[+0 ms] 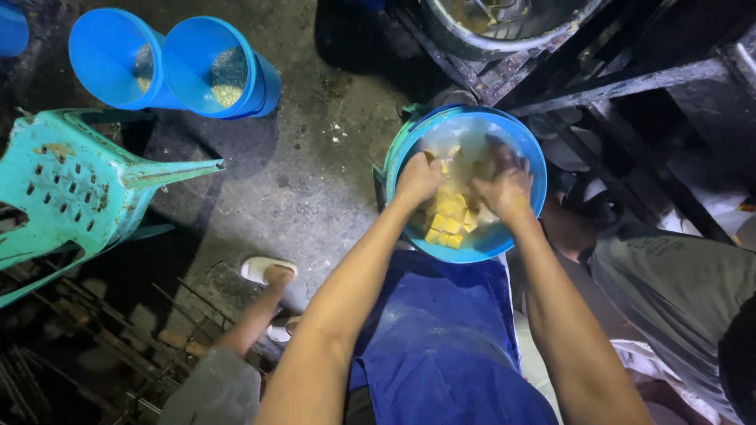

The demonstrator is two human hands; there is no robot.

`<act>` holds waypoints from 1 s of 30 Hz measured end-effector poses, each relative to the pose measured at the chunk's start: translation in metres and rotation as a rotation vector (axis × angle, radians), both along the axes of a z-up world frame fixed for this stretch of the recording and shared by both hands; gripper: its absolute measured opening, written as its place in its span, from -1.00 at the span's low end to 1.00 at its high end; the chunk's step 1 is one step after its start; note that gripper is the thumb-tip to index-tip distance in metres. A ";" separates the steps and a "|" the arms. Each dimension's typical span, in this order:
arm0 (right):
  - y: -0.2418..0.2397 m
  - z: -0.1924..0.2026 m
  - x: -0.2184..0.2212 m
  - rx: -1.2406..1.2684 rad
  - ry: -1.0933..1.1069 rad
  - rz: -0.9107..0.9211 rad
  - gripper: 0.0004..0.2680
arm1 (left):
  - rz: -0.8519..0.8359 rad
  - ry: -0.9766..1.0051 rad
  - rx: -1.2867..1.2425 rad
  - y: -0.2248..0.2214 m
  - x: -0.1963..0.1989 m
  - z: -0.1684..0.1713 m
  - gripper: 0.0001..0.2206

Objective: Dipping small pieces of yellow dough into a bucket of liquid wash.

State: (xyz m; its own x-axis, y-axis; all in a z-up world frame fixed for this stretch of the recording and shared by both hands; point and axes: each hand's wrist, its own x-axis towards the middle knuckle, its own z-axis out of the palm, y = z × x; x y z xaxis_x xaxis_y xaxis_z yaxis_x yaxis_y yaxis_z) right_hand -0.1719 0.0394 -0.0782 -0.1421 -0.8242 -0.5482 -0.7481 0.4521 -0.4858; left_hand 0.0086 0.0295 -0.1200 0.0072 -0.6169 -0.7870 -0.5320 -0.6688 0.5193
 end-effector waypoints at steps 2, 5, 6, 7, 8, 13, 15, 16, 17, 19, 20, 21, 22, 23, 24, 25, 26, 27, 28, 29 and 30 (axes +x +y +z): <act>0.011 -0.024 0.000 0.112 0.176 0.239 -0.52 | 0.034 0.020 -0.025 0.002 0.000 0.009 -0.53; 0.015 -0.018 0.023 0.109 -0.013 0.569 -0.50 | -0.026 -0.013 -0.013 0.005 -0.002 -0.027 -0.54; 0.009 -0.024 0.032 0.107 -0.016 0.568 -0.50 | -0.028 -0.016 -0.015 0.007 -0.003 -0.041 -0.54; 0.003 -0.030 0.041 0.148 -0.077 0.508 -0.50 | -0.001 -0.001 -0.005 0.010 -0.004 -0.056 -0.49; -0.003 -0.036 0.052 0.188 -0.142 0.448 -0.50 | 0.025 0.010 0.004 0.012 -0.003 -0.069 -0.43; 0.031 -0.062 0.019 0.380 -0.591 -0.314 -0.66 | 0.107 0.123 0.079 0.001 0.004 0.020 -0.33; 0.028 -0.031 0.019 0.354 -0.742 -0.514 -0.60 | 0.132 0.183 0.096 -0.001 0.007 0.053 -0.25; 0.024 -0.014 0.020 0.264 -0.860 -0.541 -0.58 | 0.153 0.207 0.100 -0.002 0.006 0.062 -0.22; 0.019 0.002 0.021 0.171 -0.978 -0.567 -0.55 | 0.174 0.232 0.104 -0.003 0.004 0.071 -0.20; 0.021 -0.017 0.011 0.133 -0.912 -0.556 -0.60 | 0.199 0.203 0.096 0.000 -0.002 0.033 -0.23; 0.024 -0.027 0.007 0.106 -0.852 -0.547 -0.66 | 0.227 0.165 0.096 0.003 -0.003 0.014 -0.25; 0.025 -0.030 0.005 0.104 -0.850 -0.548 -0.66 | 0.225 0.167 0.096 0.001 -0.004 0.021 -0.25; 0.028 -0.033 0.004 0.089 -0.713 -0.491 -0.68 | 0.193 0.157 0.078 0.000 -0.004 0.027 -0.26; 0.030 -0.036 0.003 0.075 -0.577 -0.433 -0.69 | 0.161 0.146 0.059 -0.001 -0.004 0.033 -0.28; 0.027 -0.036 -0.002 0.076 -0.576 -0.436 -0.69 | 0.159 0.146 0.062 0.001 -0.005 0.023 -0.28; 0.024 -0.036 -0.006 0.046 -0.525 -0.312 -0.68 | 0.107 0.127 -0.014 0.002 -0.006 0.013 -0.38; 0.022 -0.036 -0.010 0.018 -0.473 -0.189 -0.67 | 0.056 0.107 -0.089 0.004 -0.007 0.003 -0.48; 0.021 -0.041 -0.013 0.021 -0.473 -0.191 -0.67 | 0.055 0.107 -0.085 0.007 -0.009 -0.005 -0.48; 0.020 -0.047 -0.014 -0.044 -0.429 -0.078 -0.68 | 0.044 0.121 -0.175 0.008 -0.010 -0.013 -0.59; 0.018 -0.052 -0.015 -0.110 -0.384 0.034 -0.67 | 0.032 0.135 -0.264 0.009 -0.010 -0.021 -0.65; 0.017 -0.054 -0.013 -0.108 -0.387 0.034 -0.67 | 0.032 0.132 -0.262 0.008 -0.009 -0.019 -0.65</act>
